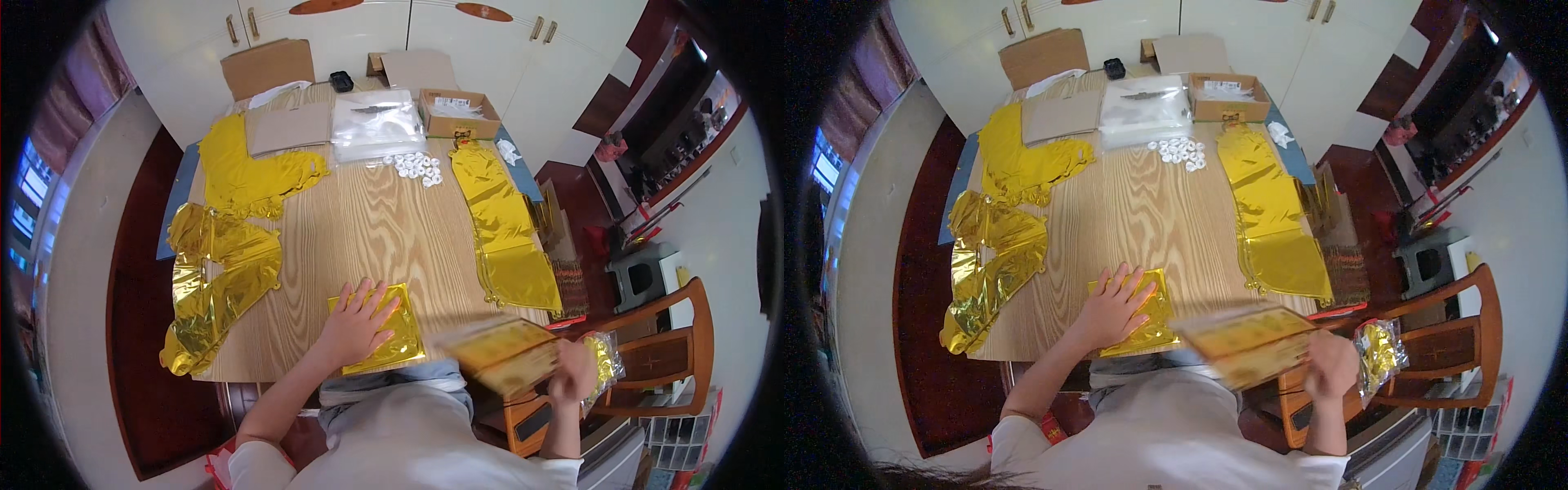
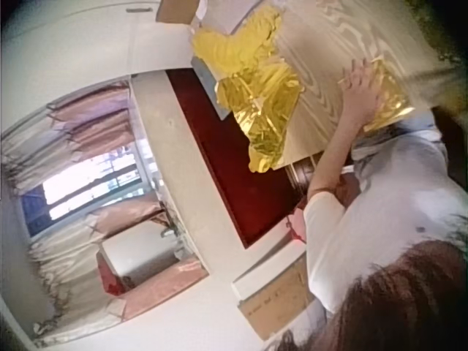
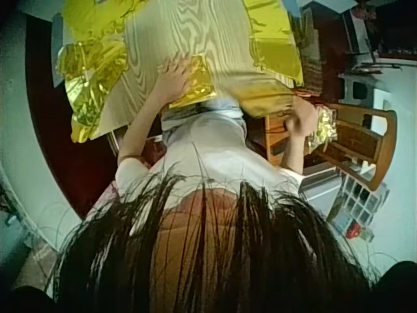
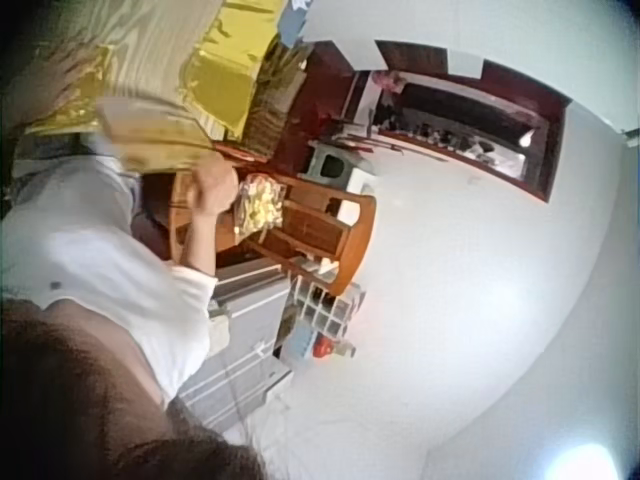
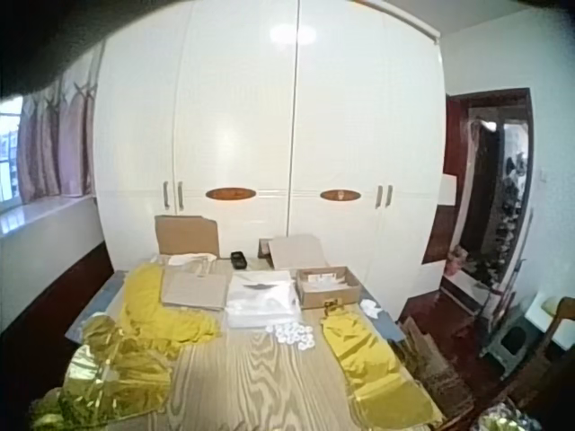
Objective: Folding gold-colored foil sheets into smaller sizes and organizing them on a table for packaging.
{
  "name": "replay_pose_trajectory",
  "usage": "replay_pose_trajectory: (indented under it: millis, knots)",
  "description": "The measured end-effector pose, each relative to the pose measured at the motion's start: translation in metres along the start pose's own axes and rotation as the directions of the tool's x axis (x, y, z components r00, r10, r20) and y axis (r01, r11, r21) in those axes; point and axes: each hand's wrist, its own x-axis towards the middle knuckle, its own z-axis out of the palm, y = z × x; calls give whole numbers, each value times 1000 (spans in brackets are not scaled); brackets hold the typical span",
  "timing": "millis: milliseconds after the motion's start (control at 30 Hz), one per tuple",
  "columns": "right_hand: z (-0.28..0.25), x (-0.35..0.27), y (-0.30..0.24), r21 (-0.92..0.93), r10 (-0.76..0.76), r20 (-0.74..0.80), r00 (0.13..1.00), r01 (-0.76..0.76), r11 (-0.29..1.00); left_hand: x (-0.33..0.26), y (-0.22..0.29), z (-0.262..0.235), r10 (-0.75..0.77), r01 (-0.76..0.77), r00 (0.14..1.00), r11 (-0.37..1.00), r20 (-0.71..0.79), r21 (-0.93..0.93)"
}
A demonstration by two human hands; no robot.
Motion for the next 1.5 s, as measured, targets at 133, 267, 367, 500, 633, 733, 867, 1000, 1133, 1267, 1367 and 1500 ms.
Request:
replay_pose_trajectory:
  millis: [133, 267, 367, 500, 633, 733, 867, 1000, 1133, 1267, 1367, 1500]
  knots:
    - [16, -7, 7, 36, 249, -135, 959, -246, 969, -6, 8, 6, -1, 2, 1000, 999, -29, 46]
    - [48, -15, 7, 235, 531, -221, 818, -483, 843, -18, 36, 1, -85, 84, 996, 992, -9, -96]
    - [65, -1, 9, 437, 709, -110, 697, -606, 664, -24, 50, -10, -102, 103, 995, 990, 15, -95]
    - [90, 10, 24, 554, 806, 84, 585, -700, 451, -30, 57, -7, -95, 96, 995, 995, 37, -13]
    - [124, 8, 36, 526, 800, 251, 545, -771, 360, -43, 59, 13, -53, 56, 998, 993, -32, 101]
    - [142, 5, 41, 460, 769, 358, 530, -816, 348, -57, 56, 6, 10, -4, 997, 998, -79, 69]
    - [161, -9, 49, 339, 710, 472, 522, -851, 400, -75, 44, -13, -157, 176, 984, 937, 86, -303]
    - [176, 1, 15, 245, 554, 536, 637, -745, 620, -82, 30, -84, -454, 577, 759, 138, 466, -805]
    - [187, 11, -15, 266, 339, 501, 796, -515, 815, -63, 2, -74, -608, -42, 587, -683, 535, -730]
    - [185, 24, -42, 122, 293, 538, 790, -417, 901, -30, -20, -36, -577, -70, 602, -727, 552, -683]
    - [187, 20, -40, 148, 246, 542, 804, -379, 913, -16, -33, -2, -446, 46, 667, -775, 597, -630]
    - [189, 23, -32, 266, 192, 513, 836, -368, 891, 0, -26, -6, -390, 154, 647, -775, 656, -613]
